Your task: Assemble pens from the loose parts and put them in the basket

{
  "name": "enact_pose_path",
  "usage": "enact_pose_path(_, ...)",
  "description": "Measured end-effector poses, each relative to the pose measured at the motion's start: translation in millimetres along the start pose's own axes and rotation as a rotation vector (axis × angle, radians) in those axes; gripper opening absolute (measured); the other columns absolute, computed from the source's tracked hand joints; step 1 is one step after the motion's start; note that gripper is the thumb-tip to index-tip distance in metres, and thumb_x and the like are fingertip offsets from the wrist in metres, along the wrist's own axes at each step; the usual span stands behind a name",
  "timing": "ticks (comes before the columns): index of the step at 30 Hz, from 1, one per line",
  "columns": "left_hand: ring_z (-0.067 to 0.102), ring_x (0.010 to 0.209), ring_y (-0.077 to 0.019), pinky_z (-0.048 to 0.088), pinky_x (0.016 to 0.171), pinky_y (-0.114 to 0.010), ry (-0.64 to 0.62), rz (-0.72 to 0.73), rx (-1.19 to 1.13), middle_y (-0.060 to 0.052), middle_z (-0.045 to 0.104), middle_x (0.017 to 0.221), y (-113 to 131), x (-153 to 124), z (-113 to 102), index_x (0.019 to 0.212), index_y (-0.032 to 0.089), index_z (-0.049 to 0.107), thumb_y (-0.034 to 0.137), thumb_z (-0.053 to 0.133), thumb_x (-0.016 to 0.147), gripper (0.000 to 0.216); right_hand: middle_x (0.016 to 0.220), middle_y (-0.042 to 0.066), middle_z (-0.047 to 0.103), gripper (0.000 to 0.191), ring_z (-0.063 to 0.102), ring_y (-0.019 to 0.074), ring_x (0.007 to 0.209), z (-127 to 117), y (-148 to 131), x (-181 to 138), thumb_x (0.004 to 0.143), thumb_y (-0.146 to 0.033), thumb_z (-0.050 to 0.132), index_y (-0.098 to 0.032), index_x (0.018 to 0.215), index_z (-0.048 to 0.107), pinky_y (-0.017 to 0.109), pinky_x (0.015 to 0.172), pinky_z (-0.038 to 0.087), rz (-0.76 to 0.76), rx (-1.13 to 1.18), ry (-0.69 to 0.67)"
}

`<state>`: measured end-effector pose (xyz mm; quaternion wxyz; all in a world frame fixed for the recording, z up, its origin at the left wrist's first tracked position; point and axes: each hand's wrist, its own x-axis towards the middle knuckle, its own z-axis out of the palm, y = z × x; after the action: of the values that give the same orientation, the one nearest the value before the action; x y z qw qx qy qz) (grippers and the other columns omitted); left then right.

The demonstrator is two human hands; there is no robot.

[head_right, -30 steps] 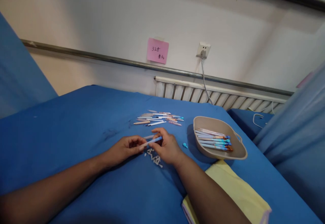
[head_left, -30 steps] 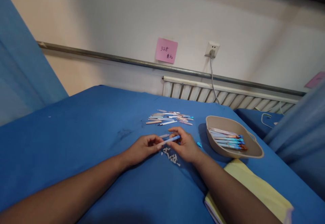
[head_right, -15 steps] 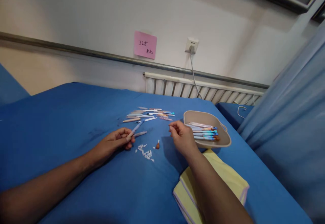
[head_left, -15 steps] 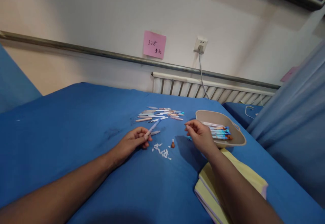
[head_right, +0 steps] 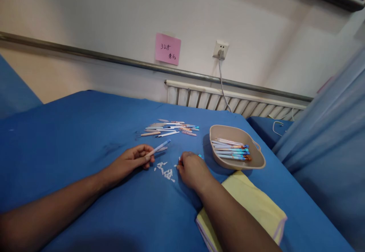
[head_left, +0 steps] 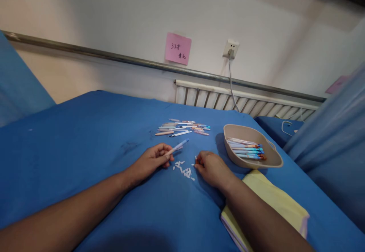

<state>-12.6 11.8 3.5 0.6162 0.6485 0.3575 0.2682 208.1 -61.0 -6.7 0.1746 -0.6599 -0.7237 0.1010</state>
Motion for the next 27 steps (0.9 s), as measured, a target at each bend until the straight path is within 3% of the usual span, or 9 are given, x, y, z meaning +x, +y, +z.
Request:
enact_pose_path(9, 0.053, 0.064, -0.0109, 0.042, 0.063, -0.025, -0.004, -0.012, 0.064, 0.0, 0.061, 0.08, -0.5, -1.9, 0.6, 0.095, 0.016, 0.055, 0.036, 0.06, 0.076, 0.028, 0.093, 0.009, 0.062, 0.016, 0.058, 0.0178, 0.087, 3.0, 8.9, 5.4, 0.084, -0.02, 0.046, -0.016, 0.093, 0.059, 0.026, 0.076, 0.04, 0.027, -0.026, 0.003)
enact_pose_path(14, 0.052, 0.063, -0.011, 0.041, 0.063, -0.024, 0.004, -0.019, 0.082, 0.0, 0.06, 0.079, 2.5, -2.4, 1.6, 0.094, 0.016, 0.055, 0.041, 0.059, 0.076, 0.031, 0.093, 0.009, 0.062, 0.014, 0.058, 0.0186, 0.085, 4.8, 15.2, 9.4, 0.084, -0.019, 0.047, -0.017, 0.091, 0.058, 0.027, 0.075, 0.04, 0.05, 0.035, 0.047)
enact_pose_path(17, 0.053, 0.063, -0.0111, 0.041, 0.062, -0.024, 0.009, -0.016, 0.085, 0.0, 0.061, 0.079, 1.6, -2.3, 1.2, 0.095, 0.016, 0.056, 0.041, 0.06, 0.075, 0.032, 0.089, 0.007, 0.063, 0.01, 0.058, 0.0177, 0.081, 9.1, 19.9, 14.2, 0.083, -0.018, 0.047, -0.018, 0.09, 0.055, 0.028, 0.073, 0.041, 0.054, 0.225, 0.104)
enact_pose_path(23, 0.053, 0.065, -0.0104, 0.042, 0.064, -0.024, -0.003, 0.0, 0.096, 0.0, 0.06, 0.08, -0.1, -2.4, -0.7, 0.097, 0.016, 0.057, 0.039, 0.06, 0.077, 0.03, 0.08, 0.001, 0.06, 0.014, 0.058, 0.0145, 0.069, 13.6, 20.6, 20.8, 0.083, -0.03, 0.048, -0.021, 0.094, 0.05, 0.027, 0.066, 0.046, -0.02, 0.868, 0.173)
enact_pose_path(27, 0.053, 0.065, -0.0103, 0.042, 0.064, -0.024, -0.009, -0.005, 0.104, 0.0, 0.061, 0.081, 0.2, -2.5, -1.1, 0.097, 0.016, 0.057, 0.039, 0.059, 0.078, 0.03, 0.078, 0.0, 0.058, 0.019, 0.056, 0.013, 0.066, 9.5, 16.8, 19.8, 0.081, -0.037, 0.052, -0.02, 0.091, 0.054, 0.026, 0.063, 0.047, -0.006, 1.036, 0.215)
